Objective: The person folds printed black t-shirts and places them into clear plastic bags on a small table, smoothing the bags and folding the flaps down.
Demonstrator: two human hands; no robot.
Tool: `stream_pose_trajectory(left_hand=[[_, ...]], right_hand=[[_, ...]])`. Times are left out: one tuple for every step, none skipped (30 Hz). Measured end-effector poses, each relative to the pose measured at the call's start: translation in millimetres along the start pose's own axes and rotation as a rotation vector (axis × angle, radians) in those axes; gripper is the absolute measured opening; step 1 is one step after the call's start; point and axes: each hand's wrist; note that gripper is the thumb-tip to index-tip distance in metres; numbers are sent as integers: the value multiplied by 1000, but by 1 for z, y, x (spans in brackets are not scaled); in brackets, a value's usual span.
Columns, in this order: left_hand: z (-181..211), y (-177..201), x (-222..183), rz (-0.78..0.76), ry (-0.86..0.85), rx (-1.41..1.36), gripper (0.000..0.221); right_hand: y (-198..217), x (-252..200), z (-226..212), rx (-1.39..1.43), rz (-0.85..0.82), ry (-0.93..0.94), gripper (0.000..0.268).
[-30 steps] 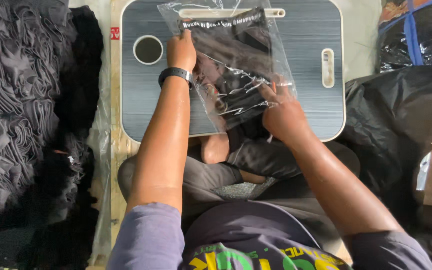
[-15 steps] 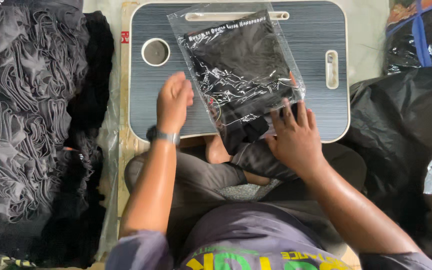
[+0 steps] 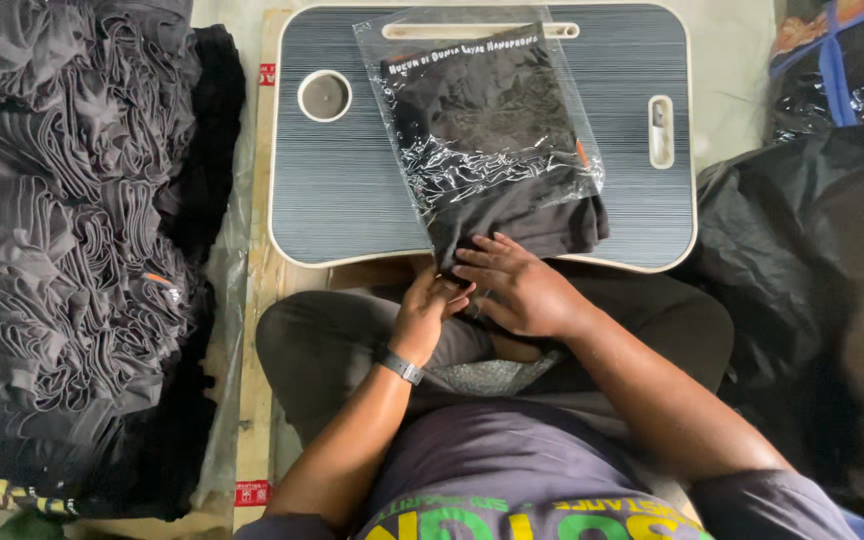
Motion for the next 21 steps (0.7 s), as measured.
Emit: stream_pose_trajectory(left_hand=[[7, -4, -1, 42, -32, -74, 41], [14, -7, -3, 84, -63, -148, 41], [8, -1, 3, 81, -63, -149, 41], [2, 4, 8, 93, -45, -228, 40], [-5, 10, 12, 107, -22, -308, 40], [-4, 2, 6, 106, -18, -309, 40], [-1, -6, 4, 114, 11, -295, 38], [3, -14, 3, 123, 41, -281, 36], [-11, -14, 5, 119, 29, -283, 36], [-26, -14, 8, 67, 61, -279, 33], [-46, -13, 2, 26, 110, -275, 31], [-45, -17, 4, 33, 116, -278, 31], [-43, -21, 8, 8, 101, -243, 26], [-41, -27, 12, -18, 86, -209, 21], [-40, -28, 16, -19, 84, -211, 21], [-39, -30, 19, 5, 75, -201, 21], [-36, -33, 25, 22, 62, -188, 21], [-33, -35, 28, 15, 56, -187, 21], [-32, -38, 28, 55, 36, -175, 20], [-32, -40, 27, 95, 16, -164, 20], [-33, -40, 30, 98, 22, -164, 20]], right_hand=[[1, -4, 7, -64, 42, 23, 43], [1, -8, 14, -129, 84, 46, 48], [2, -9, 17, -132, 84, 45, 48], [3, -10, 21, -340, 25, -71, 63], [4, -12, 23, -545, -38, -191, 78], [4, -12, 22, -545, -41, -194, 78], [6, -7, 24, -581, -89, -235, 87], [8, -3, 26, -616, -137, -277, 96], [7, -1, 32, -623, -131, -269, 96], [6, 0, 39, -661, -203, -298, 95], [1, -4, 41, -685, -287, -333, 97], [1, -5, 42, -678, -295, -332, 97], [1, -5, 45, -695, -301, -319, 88], [3, -4, 47, -712, -307, -305, 80], [1, -4, 50, -714, -308, -304, 80], [0, -5, 52, -662, -305, -342, 71], [0, -3, 57, -615, -296, -381, 63], [9, 5, 51, -622, -289, -382, 63], [17, 9, 43, -549, -307, -394, 59], [24, 14, 35, -476, -324, -406, 56], [26, 16, 38, -471, -329, -408, 56]])
Point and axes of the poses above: each hand's wrist, its own x-axis towards the middle knuckle, its own y-axis out of the back of the hand, z = x × y, and after that the axes turned 1 degree about -z, right-handed
